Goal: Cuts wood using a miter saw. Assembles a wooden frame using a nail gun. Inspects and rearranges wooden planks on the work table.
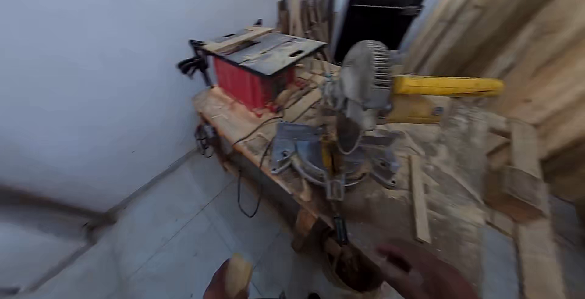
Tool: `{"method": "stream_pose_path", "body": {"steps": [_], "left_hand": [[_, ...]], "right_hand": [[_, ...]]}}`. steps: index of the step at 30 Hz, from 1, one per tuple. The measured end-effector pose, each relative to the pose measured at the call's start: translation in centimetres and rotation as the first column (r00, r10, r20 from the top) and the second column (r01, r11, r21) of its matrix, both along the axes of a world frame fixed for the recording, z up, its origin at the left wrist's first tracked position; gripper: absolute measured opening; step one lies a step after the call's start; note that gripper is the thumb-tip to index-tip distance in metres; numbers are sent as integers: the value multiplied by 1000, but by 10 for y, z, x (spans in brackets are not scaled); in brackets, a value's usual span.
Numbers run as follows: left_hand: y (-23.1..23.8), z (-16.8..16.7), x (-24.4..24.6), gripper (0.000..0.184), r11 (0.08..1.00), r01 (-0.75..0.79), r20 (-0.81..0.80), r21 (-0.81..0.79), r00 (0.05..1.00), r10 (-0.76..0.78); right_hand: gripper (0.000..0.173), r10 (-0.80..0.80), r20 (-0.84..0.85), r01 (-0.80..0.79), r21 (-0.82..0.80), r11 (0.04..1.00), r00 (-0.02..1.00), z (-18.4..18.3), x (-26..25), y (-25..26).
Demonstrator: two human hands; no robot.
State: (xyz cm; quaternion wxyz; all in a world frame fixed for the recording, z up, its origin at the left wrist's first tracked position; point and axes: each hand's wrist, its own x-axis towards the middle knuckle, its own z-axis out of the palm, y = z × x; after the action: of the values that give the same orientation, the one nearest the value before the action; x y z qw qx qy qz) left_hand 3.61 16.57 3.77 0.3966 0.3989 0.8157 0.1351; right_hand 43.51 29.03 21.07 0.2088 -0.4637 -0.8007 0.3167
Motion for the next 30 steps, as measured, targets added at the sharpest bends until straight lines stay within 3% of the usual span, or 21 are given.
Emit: {"method": "stream_pose_path", "body": {"steps": [2, 5, 7, 9, 11, 14, 18, 20, 24, 30], "left_hand": [[96, 14, 28, 95, 917, 312, -87, 247, 950, -300], [232, 64, 71, 97, 707, 669, -215, 228, 743, -634], [307, 84, 96, 96, 596, 775, -331, 209, 630, -703], [362, 90, 109, 93, 556, 807, -424, 198, 582, -694], [396, 82, 109, 77, 531, 824, -443, 198, 558, -702], [410, 49, 89, 57, 458, 834, -470, 308, 552, -689], [410, 15, 80, 43, 410, 724, -508, 555, 685, -522], [413, 9, 85, 37, 423, 686, -487, 592, 723, -491], [415, -2, 87, 33, 346, 672, -530, 655, 734, -425], [416, -9, 85, 27, 336, 609, -446, 718, 774, -450]], "right_hand": [[28, -61, -175, 113, 304, 946, 983, 47, 18, 36], [32, -191, -192, 271, 657, 704, 963, 110, 39, 93], [54, -341, -39, 242, 781, 576, 939, 150, 33, 131], [80, -466, 221, 169, 733, 659, 857, 182, 14, 165], [84, -488, 471, 187, 551, 813, 735, 198, -9, 203], [51, -335, 761, 134, 316, 939, 555, 207, -23, 245], [47, -156, 836, 136, 99, 986, 525, 220, -30, 256], [37, -168, 815, 29, 183, 983, 555, 213, -26, 254], [20, -255, 703, -27, 364, 931, 664, 188, -28, 231], [34, -195, 663, -142, 419, 897, 723, 121, -9, 194]]}}
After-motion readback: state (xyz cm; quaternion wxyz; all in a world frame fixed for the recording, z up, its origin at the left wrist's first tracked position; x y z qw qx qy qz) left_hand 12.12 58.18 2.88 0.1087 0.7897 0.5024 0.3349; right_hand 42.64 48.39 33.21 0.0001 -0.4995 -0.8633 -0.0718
